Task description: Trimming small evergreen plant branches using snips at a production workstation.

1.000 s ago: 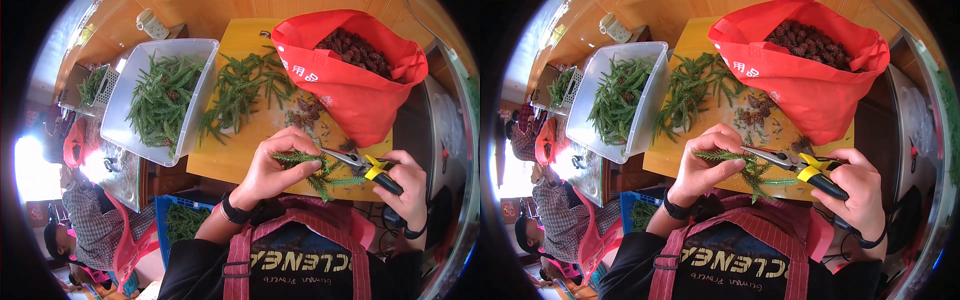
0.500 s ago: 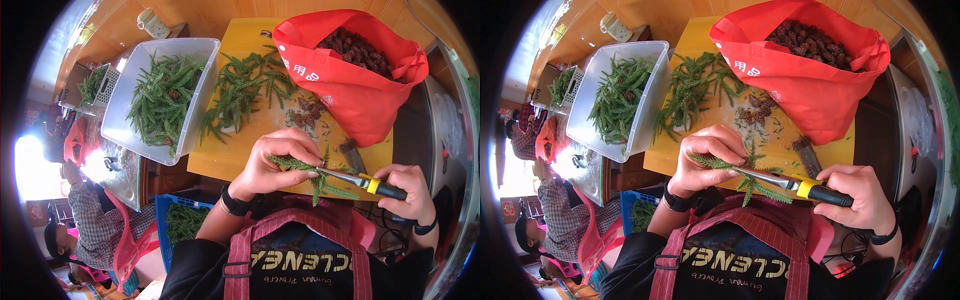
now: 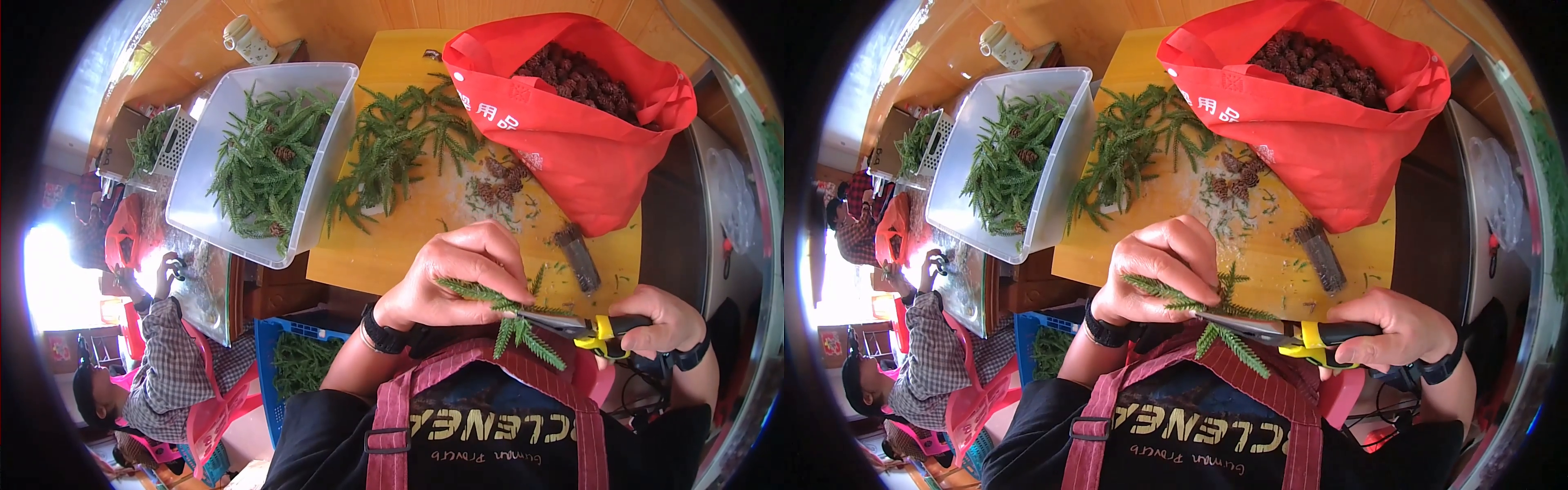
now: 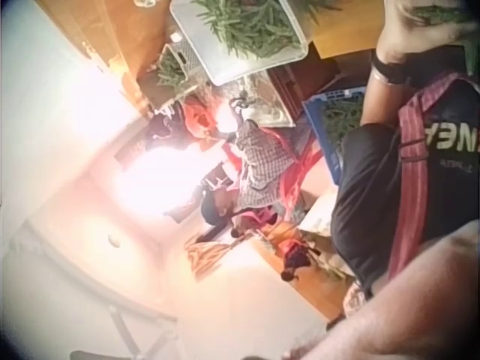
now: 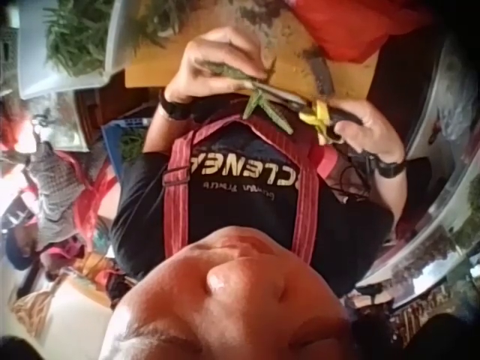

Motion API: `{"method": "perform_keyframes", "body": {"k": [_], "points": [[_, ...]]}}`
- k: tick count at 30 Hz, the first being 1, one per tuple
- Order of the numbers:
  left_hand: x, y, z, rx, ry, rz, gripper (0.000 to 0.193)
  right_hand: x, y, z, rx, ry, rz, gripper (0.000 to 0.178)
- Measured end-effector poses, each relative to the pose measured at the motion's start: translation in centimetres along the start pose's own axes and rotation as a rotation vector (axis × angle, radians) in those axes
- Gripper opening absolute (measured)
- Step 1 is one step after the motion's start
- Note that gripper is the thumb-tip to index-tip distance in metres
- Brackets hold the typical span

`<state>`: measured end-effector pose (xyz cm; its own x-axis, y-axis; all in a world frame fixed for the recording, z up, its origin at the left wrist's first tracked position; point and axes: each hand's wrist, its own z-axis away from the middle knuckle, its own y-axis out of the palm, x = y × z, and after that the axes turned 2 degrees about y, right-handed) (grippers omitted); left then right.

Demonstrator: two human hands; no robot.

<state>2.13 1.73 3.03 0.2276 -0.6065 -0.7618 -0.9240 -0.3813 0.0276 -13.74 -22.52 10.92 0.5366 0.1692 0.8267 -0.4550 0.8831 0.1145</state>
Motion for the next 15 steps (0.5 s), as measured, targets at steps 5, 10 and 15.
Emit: {"method": "perform_keyframes", "body": {"k": [5, 10, 15], "points": [[-0.5, 0.3, -0.4, 0.058, 0.013, 0.028, 0.015, -2.2, -0.3, -0.4, 0.379, -0.057, -0.383, 0.037], [-0.7, 0.1, -0.5, 0.0, -0.003, 0.1, 0.014, -3.5, 1.7, -1.9, 0.523, -0.255, -0.591, 0.028], [-0.8, 0.0, -0.2, -0.05, -0.068, 0.053, 0.015, -3.0, 1.4, -1.6, 0.355, -0.267, -0.472, 0.019]]}}
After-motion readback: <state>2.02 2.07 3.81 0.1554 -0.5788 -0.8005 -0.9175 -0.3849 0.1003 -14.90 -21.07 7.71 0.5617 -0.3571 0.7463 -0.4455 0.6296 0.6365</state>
